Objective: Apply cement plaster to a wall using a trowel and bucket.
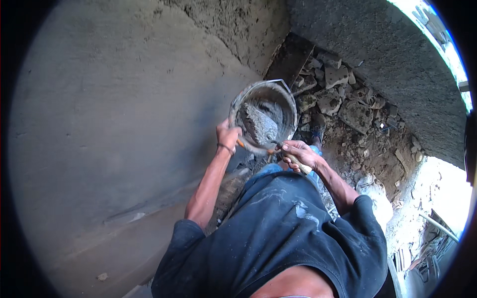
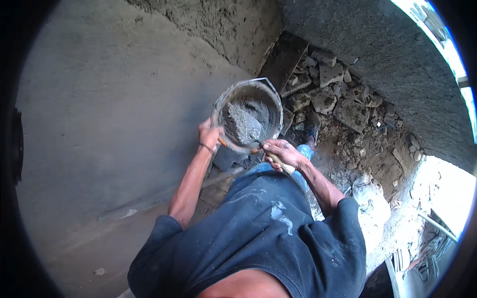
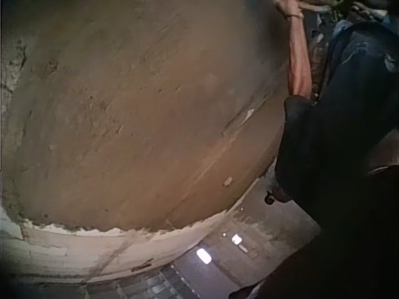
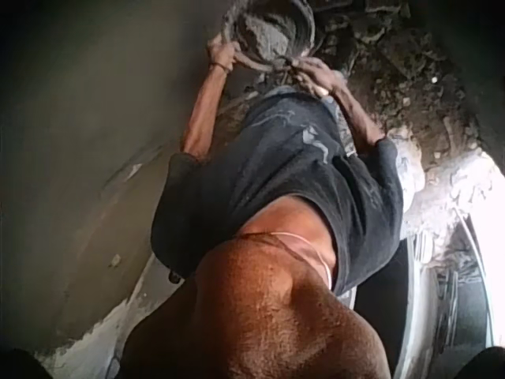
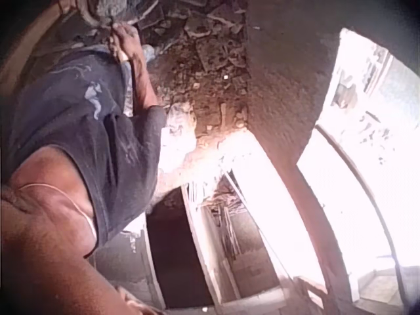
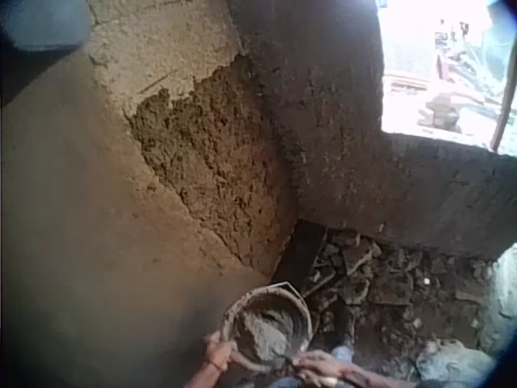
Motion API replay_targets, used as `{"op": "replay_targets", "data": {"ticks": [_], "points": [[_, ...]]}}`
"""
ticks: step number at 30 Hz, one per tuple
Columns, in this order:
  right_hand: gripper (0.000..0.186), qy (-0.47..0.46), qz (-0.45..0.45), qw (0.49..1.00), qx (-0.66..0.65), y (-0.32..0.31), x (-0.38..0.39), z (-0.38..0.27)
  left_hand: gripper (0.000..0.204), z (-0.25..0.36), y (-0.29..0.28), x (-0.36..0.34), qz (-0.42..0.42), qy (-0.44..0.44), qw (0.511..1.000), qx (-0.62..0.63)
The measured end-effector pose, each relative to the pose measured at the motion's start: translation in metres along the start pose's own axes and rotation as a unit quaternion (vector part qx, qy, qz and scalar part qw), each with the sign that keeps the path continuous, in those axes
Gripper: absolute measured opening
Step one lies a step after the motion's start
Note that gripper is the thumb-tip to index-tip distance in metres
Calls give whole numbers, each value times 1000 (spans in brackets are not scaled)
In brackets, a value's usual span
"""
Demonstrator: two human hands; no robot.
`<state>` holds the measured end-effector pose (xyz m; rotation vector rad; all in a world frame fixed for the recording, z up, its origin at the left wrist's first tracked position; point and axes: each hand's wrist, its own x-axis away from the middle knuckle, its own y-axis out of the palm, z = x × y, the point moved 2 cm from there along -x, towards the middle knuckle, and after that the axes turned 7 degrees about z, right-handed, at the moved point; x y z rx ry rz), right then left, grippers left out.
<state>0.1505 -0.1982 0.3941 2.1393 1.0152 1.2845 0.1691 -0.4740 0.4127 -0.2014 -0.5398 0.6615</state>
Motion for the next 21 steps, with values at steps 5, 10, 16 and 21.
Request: {"op": "replay_targets", "data": {"ticks": [5, 10, 16, 21], "points": [[29, -88, 59, 991, -78, -12, 27, -19, 45, -71, -23, -10, 77, -49, 988, 123], [30, -292, 194, 926, -140, -44, 69, -53, 64, -105, -7, -3, 132, -146, 979, 50], [38, -562, 330, 736, -184, -50, 157, -127, 56, -175, -26, -37, 196, -267, 941, 67], [42, -709, 415, 544, -170, -77, 248, -153, 49, -204, -24, -34, 212, -349, 908, 91]]}}
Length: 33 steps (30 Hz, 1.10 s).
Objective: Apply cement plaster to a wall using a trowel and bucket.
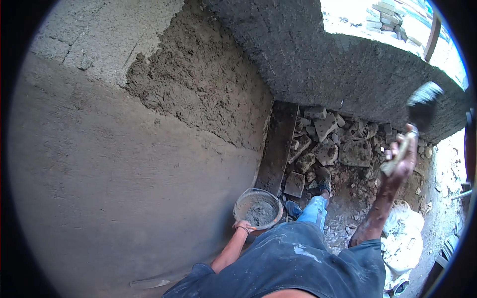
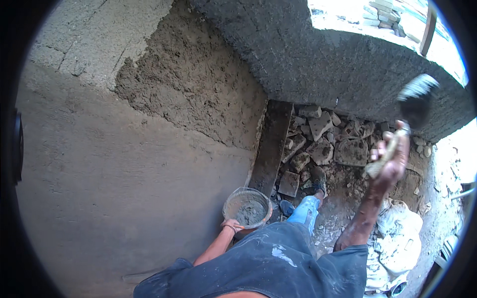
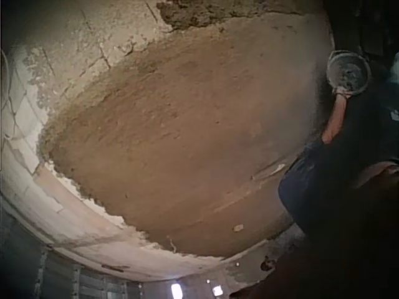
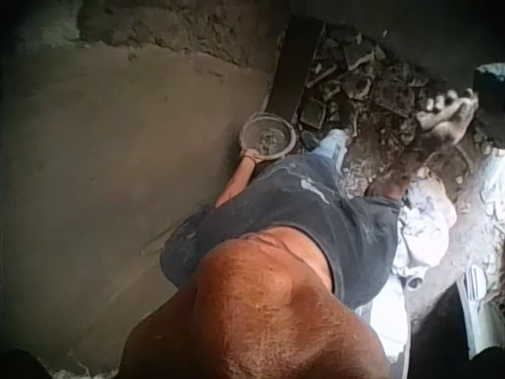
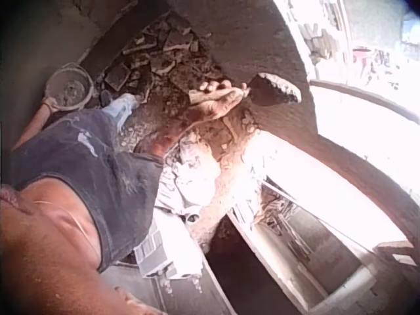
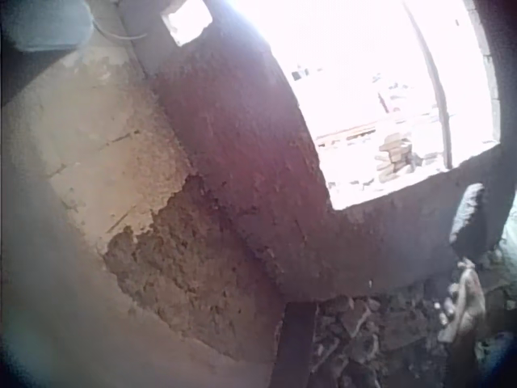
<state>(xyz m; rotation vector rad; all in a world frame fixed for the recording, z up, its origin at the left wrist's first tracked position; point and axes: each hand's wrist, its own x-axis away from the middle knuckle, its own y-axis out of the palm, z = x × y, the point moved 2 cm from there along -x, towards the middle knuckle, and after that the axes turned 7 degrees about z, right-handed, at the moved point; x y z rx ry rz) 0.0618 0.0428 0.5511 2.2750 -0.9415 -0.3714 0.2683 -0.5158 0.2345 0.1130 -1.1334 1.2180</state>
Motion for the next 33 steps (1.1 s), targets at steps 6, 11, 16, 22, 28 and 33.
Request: {"op": "replay_targets", "data": {"ticks": [6, 11, 16, 22, 28, 33], "points": [[27, -258, 263, 925, 91, 18, -29, -40, 49, -2, -5, -7, 5, -38, 999, 24], [17, -361, 316, 858, 185, 91, -45, 2, 74, 11, -11, 23, -64, 52, 995, -52], [19, -533, 93, 727, 423, 269, -56, 180, 68, 19, -16, 19, -105, 77, 987, 98], [55, -255, -329, 879, 234, 415, 141, 270, 60, 47, -2, 89, 0, 146, 986, 84], [57, -214, -588, 756, 191, 213, 162, 242, 51, 33, 24, 47, -24, 108, 993, 41], [37, 29, -659, 626, 417, 16, 103, 244, 49, 44, 62, 59, -89, 268, 959, -29]]}}
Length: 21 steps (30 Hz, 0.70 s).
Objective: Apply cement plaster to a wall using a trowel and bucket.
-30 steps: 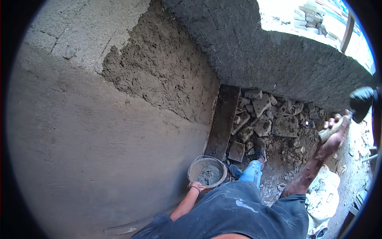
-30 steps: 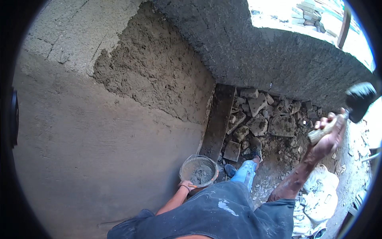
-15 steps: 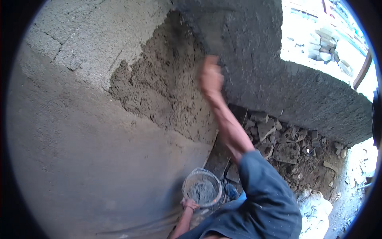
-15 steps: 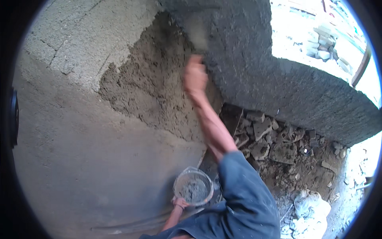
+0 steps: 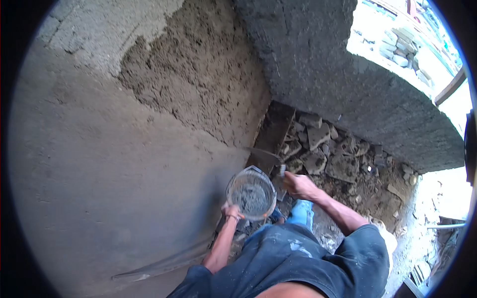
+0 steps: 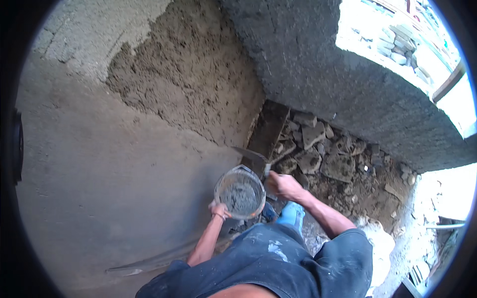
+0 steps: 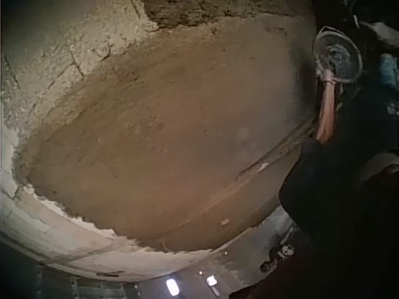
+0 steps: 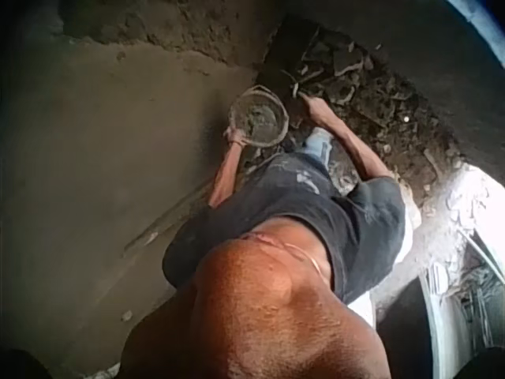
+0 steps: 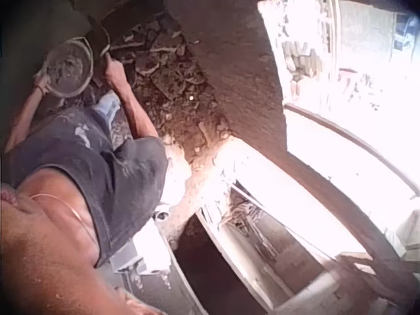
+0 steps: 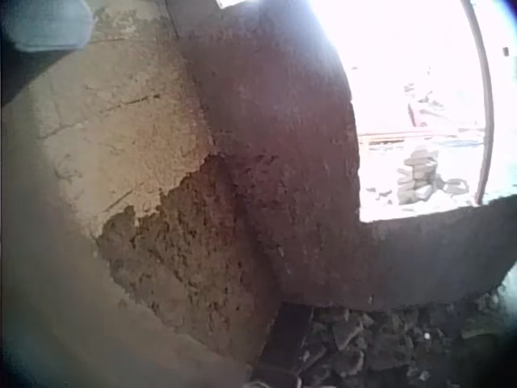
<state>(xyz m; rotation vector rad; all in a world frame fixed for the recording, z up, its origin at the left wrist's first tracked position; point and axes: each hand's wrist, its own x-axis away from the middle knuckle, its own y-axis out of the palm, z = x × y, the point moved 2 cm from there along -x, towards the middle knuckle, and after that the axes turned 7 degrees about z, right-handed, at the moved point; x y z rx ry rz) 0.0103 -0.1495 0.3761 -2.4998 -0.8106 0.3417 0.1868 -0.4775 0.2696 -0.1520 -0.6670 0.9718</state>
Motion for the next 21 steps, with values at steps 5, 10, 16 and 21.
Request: {"op": "replay_targets", "data": {"ticks": [5, 10, 16, 21], "points": [[25, 92, -97, 983, 124, -41, 62, -4, 27, 77, 32, 23, -55, 93, 989, -104], [24, 185, -127, 963, 148, -33, 58, -33, 41, 138, 49, 46, -66, 255, 959, -103], [27, 175, -198, 962, -70, 22, 41, -30, 45, 180, 56, 83, -130, 299, 922, -210], [27, 342, -198, 895, -207, 54, 19, -58, 43, 181, 50, 91, -139, 330, 896, -262]]}}
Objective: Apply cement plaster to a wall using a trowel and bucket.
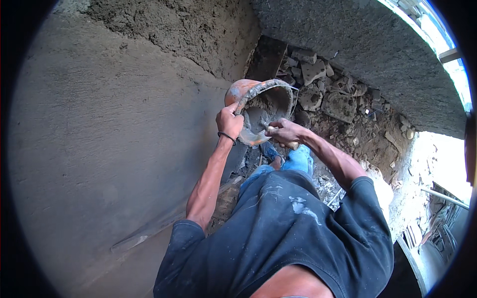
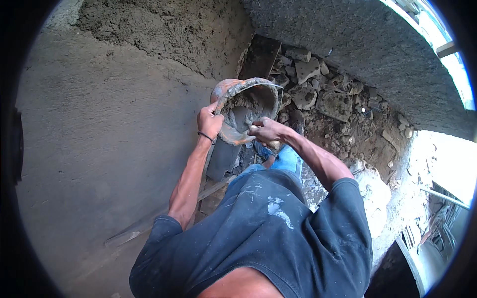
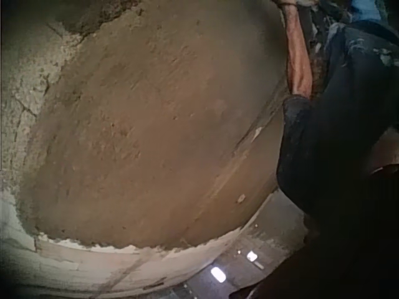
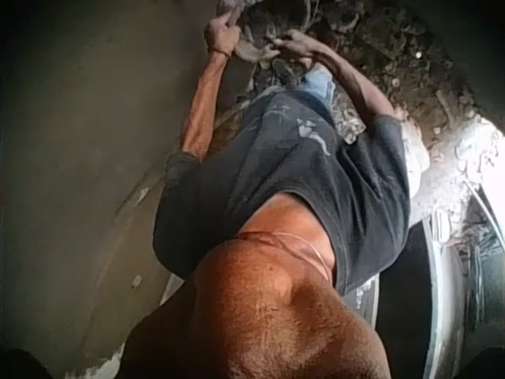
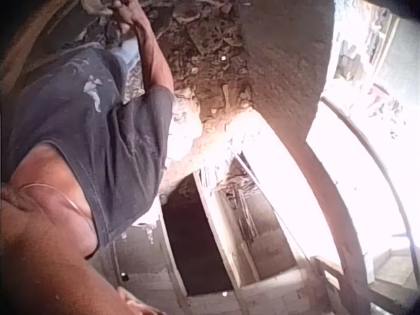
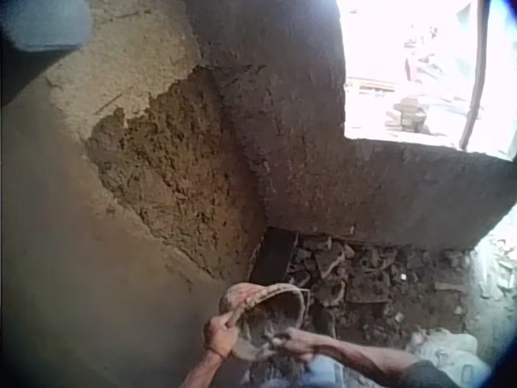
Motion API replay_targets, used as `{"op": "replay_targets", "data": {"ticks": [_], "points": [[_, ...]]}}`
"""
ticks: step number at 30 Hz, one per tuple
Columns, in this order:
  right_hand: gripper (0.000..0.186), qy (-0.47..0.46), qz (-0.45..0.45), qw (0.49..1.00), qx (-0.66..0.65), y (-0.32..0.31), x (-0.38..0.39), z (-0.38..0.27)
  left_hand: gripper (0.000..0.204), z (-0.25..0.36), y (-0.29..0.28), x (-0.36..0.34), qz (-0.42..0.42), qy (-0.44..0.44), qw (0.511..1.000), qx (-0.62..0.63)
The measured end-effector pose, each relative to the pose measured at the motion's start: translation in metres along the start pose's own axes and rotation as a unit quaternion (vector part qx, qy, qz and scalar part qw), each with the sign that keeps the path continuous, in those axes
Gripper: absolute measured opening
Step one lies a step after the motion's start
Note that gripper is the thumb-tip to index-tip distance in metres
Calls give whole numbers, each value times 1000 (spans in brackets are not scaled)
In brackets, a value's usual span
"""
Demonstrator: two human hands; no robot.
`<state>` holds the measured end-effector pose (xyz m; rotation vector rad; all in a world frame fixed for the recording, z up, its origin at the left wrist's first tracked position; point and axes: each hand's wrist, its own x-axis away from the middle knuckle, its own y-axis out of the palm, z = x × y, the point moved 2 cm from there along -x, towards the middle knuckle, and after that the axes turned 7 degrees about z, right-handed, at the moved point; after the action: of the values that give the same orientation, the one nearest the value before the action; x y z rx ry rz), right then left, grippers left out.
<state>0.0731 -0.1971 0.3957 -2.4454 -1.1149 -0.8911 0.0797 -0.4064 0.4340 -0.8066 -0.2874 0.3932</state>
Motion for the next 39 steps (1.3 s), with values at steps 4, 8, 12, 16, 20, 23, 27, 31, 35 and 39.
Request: {"op": "replay_targets", "data": {"ticks": [4, 8, 12, 16, 20, 23, 27, 31, 35, 39], "points": [[21, -83, -44, 980, -176, 41, 5, 19, 43, -15, -7, 0, -25, -24, 999, -13], [21, -81, -46, 956, -279, 65, -13, 28, 43, -34, -7, -4, -24, -70, 984, 165], [22, -54, -54, 925, -372, 60, -21, 28, 43, -46, -1, -3, 5, -160, 958, 240], [32, -46, -107, 925, -362, 30, 17, 28, 52, -76, -7, -3, 23, -217, 928, 302], [38, -97, -27, 913, -395, -7, 70, 1, 55, -120, -12, 10, 49, -312, 862, 396], [47, -178, 129, 854, -472, -50, 113, -21, 64, -154, 8, 20, 87, -325, 861, 381], [52, -414, 435, 684, -414, -122, 168, -53, 67, -188, 19, 38, 75, -383, 881, 268], [47, -489, 658, 483, -307, -180, 224, -87, 69, -264, 21, 59, 157, -403, 849, 304], [42, -388, 814, 351, -253, -222, 234, -91, 60, -256, 22, 73, 176, -526, 808, 198], [27, -314, 895, 271, -161, -235, 161, -144, 53, -286, 14, 94, 248, -573, 753, 207]]}}
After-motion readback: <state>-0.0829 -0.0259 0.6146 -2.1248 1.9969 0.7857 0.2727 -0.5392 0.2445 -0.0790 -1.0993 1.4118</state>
